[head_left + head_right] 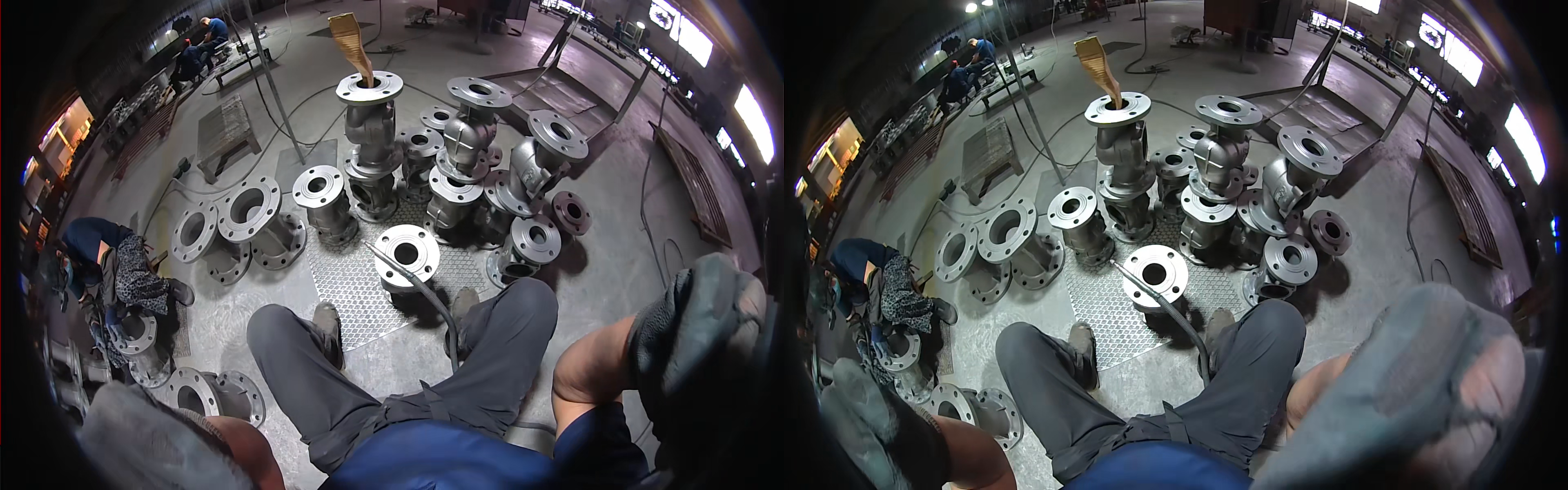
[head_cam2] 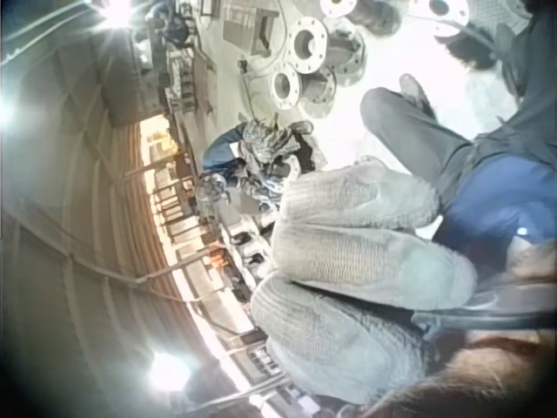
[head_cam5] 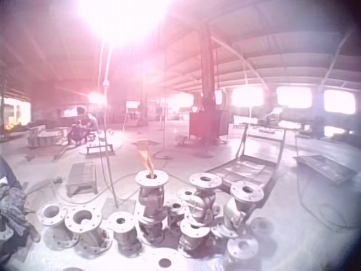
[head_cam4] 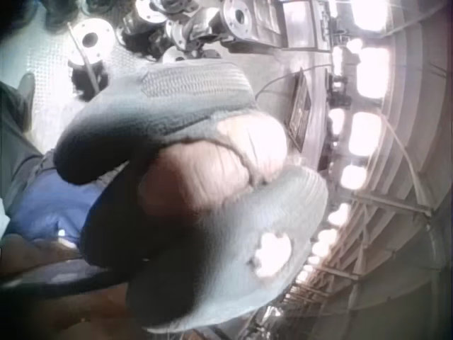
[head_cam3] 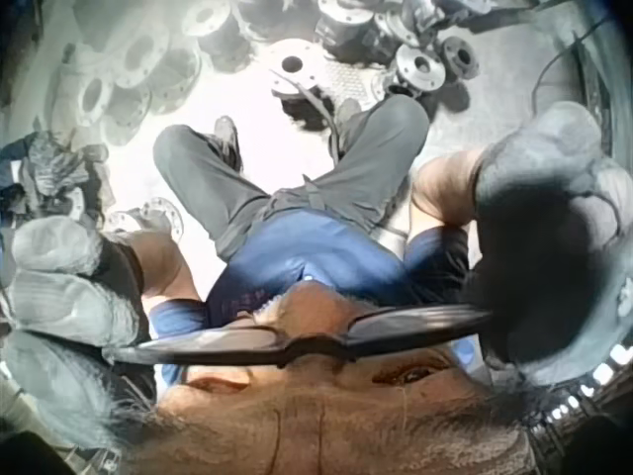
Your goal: The person deburrs and grinds metal valve bodies using a pneumatic rotary tool, turning each component by hand to smooth the flanges, edges, and inner surfaces.
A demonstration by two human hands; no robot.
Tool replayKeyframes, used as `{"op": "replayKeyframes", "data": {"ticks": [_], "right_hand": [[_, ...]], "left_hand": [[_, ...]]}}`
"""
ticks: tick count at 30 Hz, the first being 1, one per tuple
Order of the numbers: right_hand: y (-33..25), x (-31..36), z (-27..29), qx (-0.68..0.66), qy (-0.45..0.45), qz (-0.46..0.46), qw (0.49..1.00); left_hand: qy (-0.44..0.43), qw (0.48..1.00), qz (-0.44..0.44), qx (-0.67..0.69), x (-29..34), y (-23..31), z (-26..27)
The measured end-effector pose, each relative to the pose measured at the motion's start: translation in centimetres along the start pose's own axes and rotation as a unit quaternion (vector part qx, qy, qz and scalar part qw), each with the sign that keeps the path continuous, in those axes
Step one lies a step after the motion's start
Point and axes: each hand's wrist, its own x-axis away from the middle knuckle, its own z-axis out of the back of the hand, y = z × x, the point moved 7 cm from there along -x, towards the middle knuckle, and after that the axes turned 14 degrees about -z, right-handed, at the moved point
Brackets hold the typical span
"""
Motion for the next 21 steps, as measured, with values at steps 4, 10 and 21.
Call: {"op": "replayKeyframes", "data": {"ticks": [4, 10, 21], "right_hand": [[0.5, -0.3, -0.3, 0.004, 0.01, -0.007, 1.0], [1.4, -0.1, -1.0, -0.001, 0.034, -0.026, 0.999], [32.5, 12.1, 0.6, 0.274, 0.017, -0.565, 0.778]], "left_hand": [[0.015, 1.0, -0.006, -0.002, 0.1, -0.6, 1.2], [0.045, 0.999, -0.018, 0.004, 0.8, -1.5, 1.3], [0.257, 0.915, 0.292, 0.106, 9.3, -19.2, -2.1]]}}
